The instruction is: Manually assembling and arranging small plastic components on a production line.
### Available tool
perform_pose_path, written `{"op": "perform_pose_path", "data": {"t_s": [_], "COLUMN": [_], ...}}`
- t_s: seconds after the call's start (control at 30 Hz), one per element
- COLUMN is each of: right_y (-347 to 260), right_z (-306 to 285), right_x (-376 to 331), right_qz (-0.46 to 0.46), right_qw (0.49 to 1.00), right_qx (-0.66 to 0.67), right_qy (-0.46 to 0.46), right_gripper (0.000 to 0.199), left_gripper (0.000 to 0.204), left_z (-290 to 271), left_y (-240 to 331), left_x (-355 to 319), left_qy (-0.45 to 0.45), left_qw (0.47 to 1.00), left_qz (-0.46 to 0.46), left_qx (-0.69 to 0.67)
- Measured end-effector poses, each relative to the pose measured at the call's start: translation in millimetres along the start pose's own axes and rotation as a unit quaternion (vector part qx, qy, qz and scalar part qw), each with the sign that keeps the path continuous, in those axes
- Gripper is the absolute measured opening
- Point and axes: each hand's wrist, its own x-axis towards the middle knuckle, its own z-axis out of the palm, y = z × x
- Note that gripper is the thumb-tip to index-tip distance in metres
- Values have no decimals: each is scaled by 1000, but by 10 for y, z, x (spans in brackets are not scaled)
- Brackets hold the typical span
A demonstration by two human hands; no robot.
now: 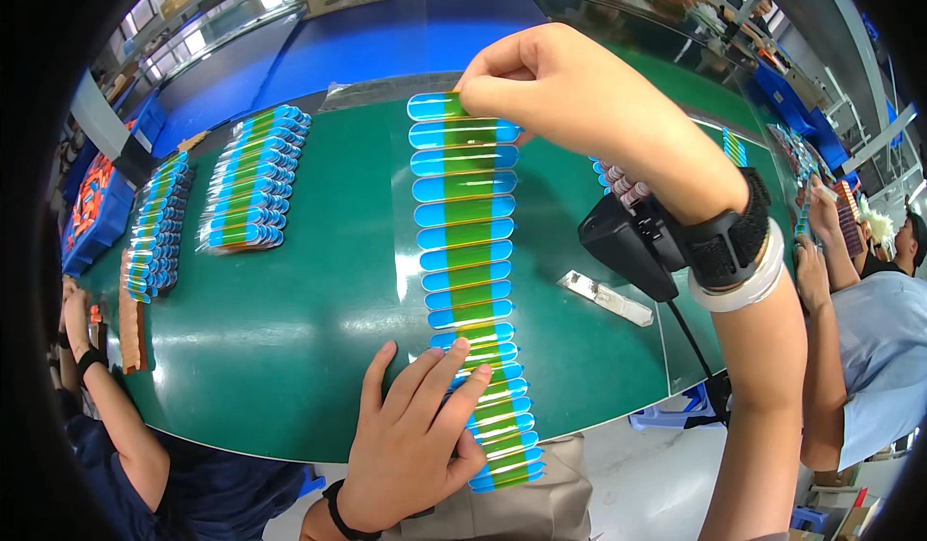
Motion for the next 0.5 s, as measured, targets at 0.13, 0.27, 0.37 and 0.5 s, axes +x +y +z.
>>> {"op": "perform_pose_path", "data": {"t_s": [0.13, 0.27, 0.37, 0.5], "right_y": [280, 426, 549, 620], "right_z": [176, 473, 652, 825], "right_x": [76, 202, 267, 321], "right_qz": [-38, -128, -100, -213], "right_qw": [996, 969, 962, 881], "right_qx": [-37, -142, -204, -353], "right_qy": [77, 154, 152, 233], "right_gripper": [22, 14, 11, 10], "left_gripper": [53, 53, 53, 54], "left_z": [3, -24, -27, -31], "left_y": [3, 1, 6, 8], "left_x": [0, -8, -13, -30], "left_qy": [1, -12, -8, -11], "left_qw": [1000, 1000, 1000, 1000], "left_qz": [5, 2, 5, 6], "left_qx": [6, 3, -12, -16]}}
